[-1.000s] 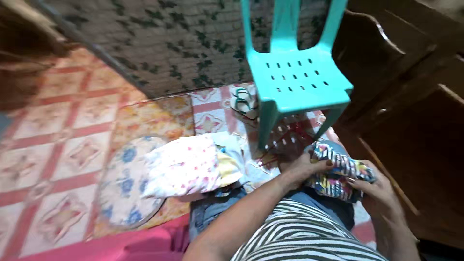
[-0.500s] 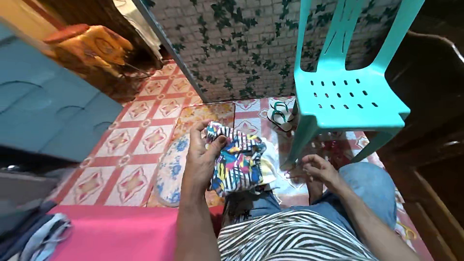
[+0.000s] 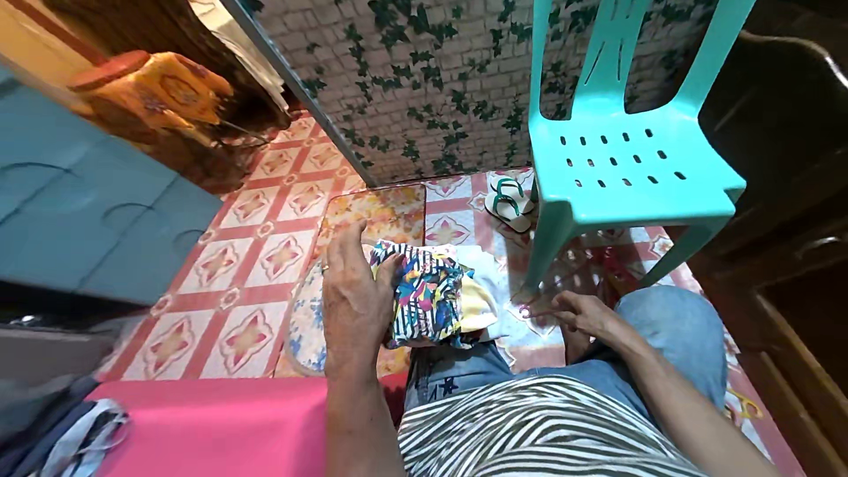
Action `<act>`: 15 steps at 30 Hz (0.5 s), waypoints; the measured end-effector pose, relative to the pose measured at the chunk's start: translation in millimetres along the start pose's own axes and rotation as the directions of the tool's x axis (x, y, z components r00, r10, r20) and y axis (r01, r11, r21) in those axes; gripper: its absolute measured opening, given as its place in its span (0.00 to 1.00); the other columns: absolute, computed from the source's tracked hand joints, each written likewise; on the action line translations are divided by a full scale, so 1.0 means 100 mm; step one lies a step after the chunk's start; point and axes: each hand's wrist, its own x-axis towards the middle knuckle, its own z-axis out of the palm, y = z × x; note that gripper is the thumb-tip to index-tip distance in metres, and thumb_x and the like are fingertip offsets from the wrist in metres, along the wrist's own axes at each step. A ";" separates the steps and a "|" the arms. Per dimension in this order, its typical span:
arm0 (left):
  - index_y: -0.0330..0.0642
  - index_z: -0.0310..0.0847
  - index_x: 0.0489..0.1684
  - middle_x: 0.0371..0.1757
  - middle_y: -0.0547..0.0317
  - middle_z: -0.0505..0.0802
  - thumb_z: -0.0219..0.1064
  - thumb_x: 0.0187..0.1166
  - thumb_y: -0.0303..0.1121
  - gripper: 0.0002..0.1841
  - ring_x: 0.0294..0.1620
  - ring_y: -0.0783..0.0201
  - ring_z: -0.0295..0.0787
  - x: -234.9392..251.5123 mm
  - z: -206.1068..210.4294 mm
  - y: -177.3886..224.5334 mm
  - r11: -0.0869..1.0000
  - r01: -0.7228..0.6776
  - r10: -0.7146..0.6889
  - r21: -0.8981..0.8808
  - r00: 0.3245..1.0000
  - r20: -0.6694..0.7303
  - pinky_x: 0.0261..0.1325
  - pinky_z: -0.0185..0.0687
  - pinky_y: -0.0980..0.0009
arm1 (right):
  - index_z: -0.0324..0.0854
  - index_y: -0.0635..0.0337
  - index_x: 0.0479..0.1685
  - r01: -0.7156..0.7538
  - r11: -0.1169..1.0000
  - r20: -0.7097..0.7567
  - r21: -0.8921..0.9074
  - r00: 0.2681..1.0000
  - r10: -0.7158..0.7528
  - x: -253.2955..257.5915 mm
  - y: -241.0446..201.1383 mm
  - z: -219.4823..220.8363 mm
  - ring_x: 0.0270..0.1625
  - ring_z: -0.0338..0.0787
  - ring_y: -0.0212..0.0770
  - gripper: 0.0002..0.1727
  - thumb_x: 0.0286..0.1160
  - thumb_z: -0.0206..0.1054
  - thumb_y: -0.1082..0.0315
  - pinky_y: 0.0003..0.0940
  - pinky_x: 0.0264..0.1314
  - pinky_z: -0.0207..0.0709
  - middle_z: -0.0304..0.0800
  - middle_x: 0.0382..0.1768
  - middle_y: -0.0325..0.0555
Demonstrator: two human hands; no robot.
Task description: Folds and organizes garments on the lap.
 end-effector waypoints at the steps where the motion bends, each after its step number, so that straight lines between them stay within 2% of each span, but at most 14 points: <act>1: 0.27 0.68 0.79 0.76 0.22 0.76 0.70 0.79 0.33 0.30 0.74 0.24 0.75 -0.02 -0.02 0.06 0.997 -0.072 0.073 0.012 0.996 -0.047 0.70 0.70 0.30 | 0.77 0.71 0.68 -0.004 1.000 0.008 -0.013 1.000 0.005 0.01 0.01 0.00 0.47 0.90 0.49 0.18 0.88 0.60 0.68 0.46 0.58 0.81 0.88 0.51 0.62; 3: 0.29 0.71 0.78 0.79 0.26 0.74 0.69 0.80 0.41 0.32 0.79 0.26 0.71 0.00 0.01 0.14 0.982 -0.189 0.191 0.025 0.977 -0.096 0.73 0.67 0.31 | 0.77 0.71 0.67 -0.004 0.999 0.017 -0.035 1.000 0.005 0.02 0.02 0.00 0.47 0.90 0.50 0.18 0.88 0.60 0.67 0.46 0.58 0.81 0.88 0.52 0.62; 5: 0.33 0.72 0.80 0.82 0.30 0.73 0.67 0.79 0.52 0.36 0.84 0.27 0.64 0.06 0.15 0.15 0.972 -0.227 0.229 0.057 0.973 -0.016 0.77 0.59 0.28 | 0.78 0.71 0.67 -0.010 0.999 0.023 -0.037 1.000 0.011 0.02 0.02 -0.01 0.48 0.90 0.50 0.18 0.88 0.60 0.67 0.47 0.59 0.81 0.88 0.52 0.63; 7: 0.42 0.70 0.85 0.86 0.34 0.69 0.65 0.78 0.59 0.39 0.89 0.29 0.56 0.11 0.40 0.14 0.980 -0.157 0.123 0.121 0.960 0.253 0.80 0.46 0.23 | 0.77 0.70 0.68 -0.021 0.999 0.034 -0.050 0.999 0.023 0.02 0.02 -0.01 0.48 0.90 0.50 0.18 0.89 0.60 0.66 0.47 0.59 0.81 0.88 0.53 0.63; 8: 0.47 0.69 0.86 0.87 0.37 0.69 0.63 0.80 0.62 0.39 0.90 0.31 0.53 0.14 0.51 0.17 0.981 -0.107 0.029 0.162 0.907 0.421 0.82 0.39 0.22 | 0.77 0.71 0.68 -0.028 0.998 0.042 -0.059 0.999 0.030 0.03 0.02 -0.01 0.49 0.90 0.51 0.18 0.89 0.59 0.66 0.47 0.60 0.80 0.88 0.54 0.63; 10: 0.51 0.73 0.84 0.83 0.44 0.77 0.58 0.82 0.65 0.36 0.88 0.36 0.61 0.19 0.63 0.22 0.969 -0.102 -0.045 0.225 0.824 0.564 0.81 0.42 0.24 | 0.77 0.71 0.69 -0.040 0.996 0.055 -0.077 0.998 0.044 0.03 0.01 -0.02 0.49 0.90 0.51 0.19 0.89 0.59 0.65 0.48 0.60 0.80 0.88 0.54 0.63; 15: 0.54 0.75 0.82 0.80 0.48 0.81 0.55 0.84 0.64 0.34 0.85 0.38 0.67 0.18 0.63 0.25 0.965 -0.120 -0.034 0.232 0.822 0.569 0.81 0.42 0.26 | 0.78 0.70 0.68 -0.043 0.993 0.052 -0.112 0.997 0.050 0.06 0.07 0.00 0.47 0.90 0.51 0.19 0.89 0.60 0.64 0.48 0.58 0.81 0.88 0.53 0.63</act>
